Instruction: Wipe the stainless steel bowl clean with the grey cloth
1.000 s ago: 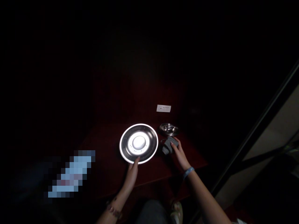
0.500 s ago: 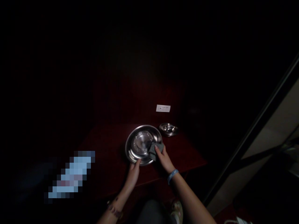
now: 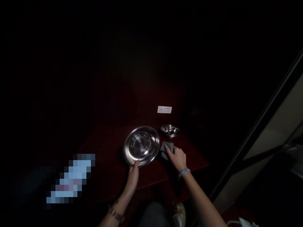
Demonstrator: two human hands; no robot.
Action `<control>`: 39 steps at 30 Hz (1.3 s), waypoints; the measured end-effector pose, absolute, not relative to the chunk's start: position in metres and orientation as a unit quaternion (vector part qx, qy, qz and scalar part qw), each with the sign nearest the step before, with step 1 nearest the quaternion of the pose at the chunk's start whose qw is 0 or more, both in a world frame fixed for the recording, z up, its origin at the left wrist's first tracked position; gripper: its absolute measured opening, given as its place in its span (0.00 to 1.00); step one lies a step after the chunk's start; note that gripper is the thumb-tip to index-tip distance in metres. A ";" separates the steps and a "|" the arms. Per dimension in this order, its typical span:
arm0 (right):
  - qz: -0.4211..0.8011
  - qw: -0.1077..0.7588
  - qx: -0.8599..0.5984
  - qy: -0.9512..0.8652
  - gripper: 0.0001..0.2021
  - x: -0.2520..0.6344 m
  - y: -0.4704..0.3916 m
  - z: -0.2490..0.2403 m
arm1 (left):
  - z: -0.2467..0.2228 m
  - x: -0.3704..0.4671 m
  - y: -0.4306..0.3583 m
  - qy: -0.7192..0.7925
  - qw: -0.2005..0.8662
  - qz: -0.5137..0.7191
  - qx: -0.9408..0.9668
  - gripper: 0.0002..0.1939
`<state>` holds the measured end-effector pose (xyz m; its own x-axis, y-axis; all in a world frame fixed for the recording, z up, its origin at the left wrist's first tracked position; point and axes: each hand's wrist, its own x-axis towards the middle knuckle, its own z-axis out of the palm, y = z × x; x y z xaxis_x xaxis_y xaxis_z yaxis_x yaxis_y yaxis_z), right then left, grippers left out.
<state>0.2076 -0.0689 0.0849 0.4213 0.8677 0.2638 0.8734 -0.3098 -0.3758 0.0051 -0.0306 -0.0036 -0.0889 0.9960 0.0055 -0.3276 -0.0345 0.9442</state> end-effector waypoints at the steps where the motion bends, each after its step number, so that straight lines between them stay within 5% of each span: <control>1: 0.001 0.228 -0.820 -0.525 0.34 0.219 -0.069 0.086 | -0.004 0.005 -0.031 0.429 0.561 0.597 0.380 0.18; 6: 0.108 0.129 -0.835 -0.524 0.34 0.280 -0.063 0.080 | -0.008 0.006 -0.029 0.421 0.604 0.591 0.330 0.20; 14: 0.061 0.245 -0.814 -0.523 0.32 0.308 0.002 0.067 | -0.022 0.003 -0.024 0.414 0.616 0.586 0.325 0.23; 24: -0.076 0.117 -0.791 -0.596 0.38 0.279 0.104 0.049 | 0.005 -0.006 -0.029 0.415 0.581 0.611 0.342 0.16; 32: -0.060 0.150 -0.793 -0.588 0.25 0.268 0.116 0.040 | 0.005 -0.009 -0.030 0.421 0.583 0.600 0.351 0.18; 39: -0.047 0.187 -0.767 -0.612 0.26 0.270 0.114 0.036 | 0.006 -0.012 -0.033 0.415 0.591 0.594 0.356 0.18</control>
